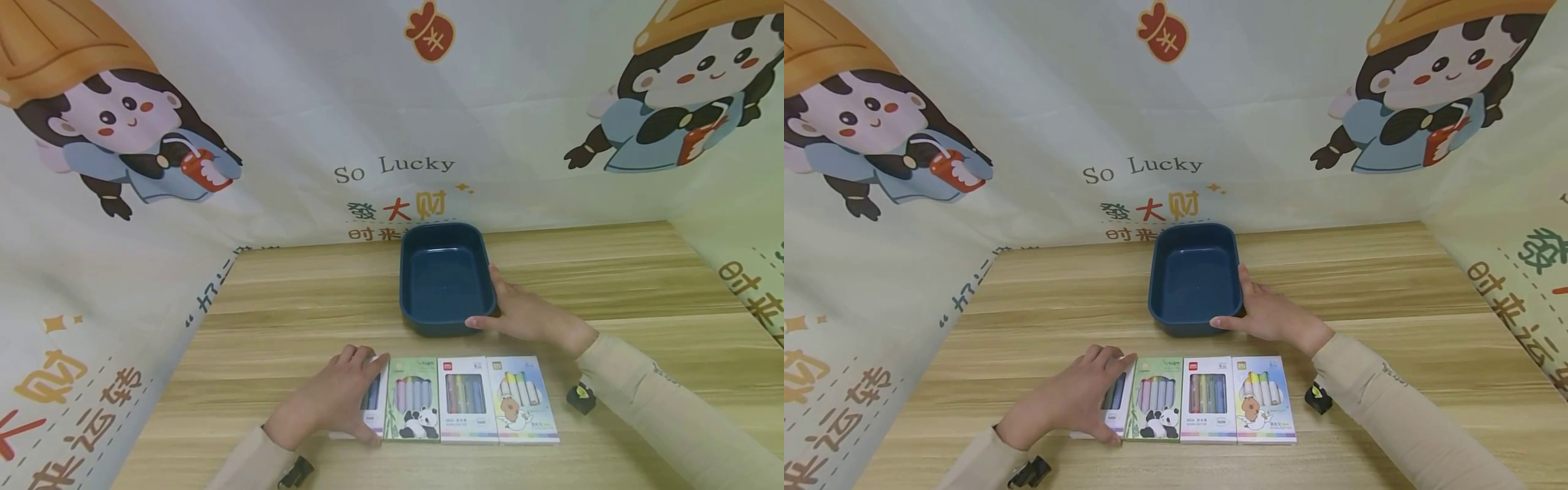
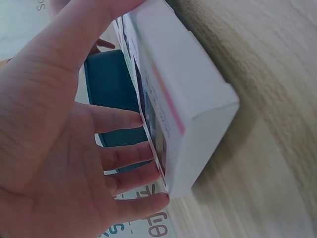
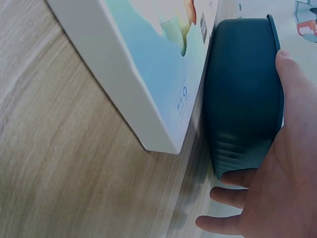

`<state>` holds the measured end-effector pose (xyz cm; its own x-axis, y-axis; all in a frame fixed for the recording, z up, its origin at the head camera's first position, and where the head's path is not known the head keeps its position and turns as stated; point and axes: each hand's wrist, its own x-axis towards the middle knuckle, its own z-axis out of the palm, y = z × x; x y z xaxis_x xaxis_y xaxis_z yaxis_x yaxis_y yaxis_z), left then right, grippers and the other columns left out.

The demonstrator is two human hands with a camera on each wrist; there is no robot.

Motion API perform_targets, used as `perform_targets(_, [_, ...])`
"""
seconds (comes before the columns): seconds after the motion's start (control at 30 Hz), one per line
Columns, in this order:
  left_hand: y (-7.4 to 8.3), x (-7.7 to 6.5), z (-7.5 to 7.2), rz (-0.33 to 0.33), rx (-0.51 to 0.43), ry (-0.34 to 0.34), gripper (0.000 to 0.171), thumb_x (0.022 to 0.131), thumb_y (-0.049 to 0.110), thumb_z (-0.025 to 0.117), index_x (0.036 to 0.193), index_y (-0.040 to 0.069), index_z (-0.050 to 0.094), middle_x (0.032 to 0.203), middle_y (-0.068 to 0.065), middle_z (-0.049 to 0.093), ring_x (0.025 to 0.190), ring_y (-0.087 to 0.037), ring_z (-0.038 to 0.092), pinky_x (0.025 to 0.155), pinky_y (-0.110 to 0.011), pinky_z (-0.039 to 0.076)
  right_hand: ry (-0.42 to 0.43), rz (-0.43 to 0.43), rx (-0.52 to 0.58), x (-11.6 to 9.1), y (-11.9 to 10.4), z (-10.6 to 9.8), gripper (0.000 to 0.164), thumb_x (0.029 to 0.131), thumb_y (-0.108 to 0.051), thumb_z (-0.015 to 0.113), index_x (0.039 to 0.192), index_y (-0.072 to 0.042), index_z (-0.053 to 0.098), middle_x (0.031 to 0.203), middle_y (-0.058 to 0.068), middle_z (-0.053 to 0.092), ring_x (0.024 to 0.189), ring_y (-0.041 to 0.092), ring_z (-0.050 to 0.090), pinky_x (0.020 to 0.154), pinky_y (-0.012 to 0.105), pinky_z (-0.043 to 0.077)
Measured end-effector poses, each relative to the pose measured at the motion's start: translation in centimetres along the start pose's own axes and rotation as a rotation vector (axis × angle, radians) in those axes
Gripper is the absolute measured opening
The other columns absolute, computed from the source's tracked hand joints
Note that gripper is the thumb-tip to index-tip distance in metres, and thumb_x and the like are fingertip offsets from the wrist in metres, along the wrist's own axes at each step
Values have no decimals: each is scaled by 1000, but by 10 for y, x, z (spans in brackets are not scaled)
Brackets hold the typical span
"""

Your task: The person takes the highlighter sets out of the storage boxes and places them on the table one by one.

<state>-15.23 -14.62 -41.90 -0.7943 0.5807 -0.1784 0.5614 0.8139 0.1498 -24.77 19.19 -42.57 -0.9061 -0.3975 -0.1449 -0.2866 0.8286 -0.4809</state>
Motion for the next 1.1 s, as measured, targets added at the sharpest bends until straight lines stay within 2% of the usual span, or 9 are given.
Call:
perform_targets(0.37, [-1,1,2,13,5,3,122,52,57,89,149,3,39,139,-18,48,123,-31,45,107,-51,44,7,-12,-16,0,0,-1,125,81,-82,49,157,-3,-13,163,27,16,145,45,33,114,58,37])
perform_targets(1.1, [-2,-1,8,12,2,2,123,53,60,88,150,4,38,141,-16,48,126,-30,44,110,-51,42,10,-25,-4,1,2,0,125,82,-81,50,156,-3,-14,163,26,15,145,45,32,114,58,36])
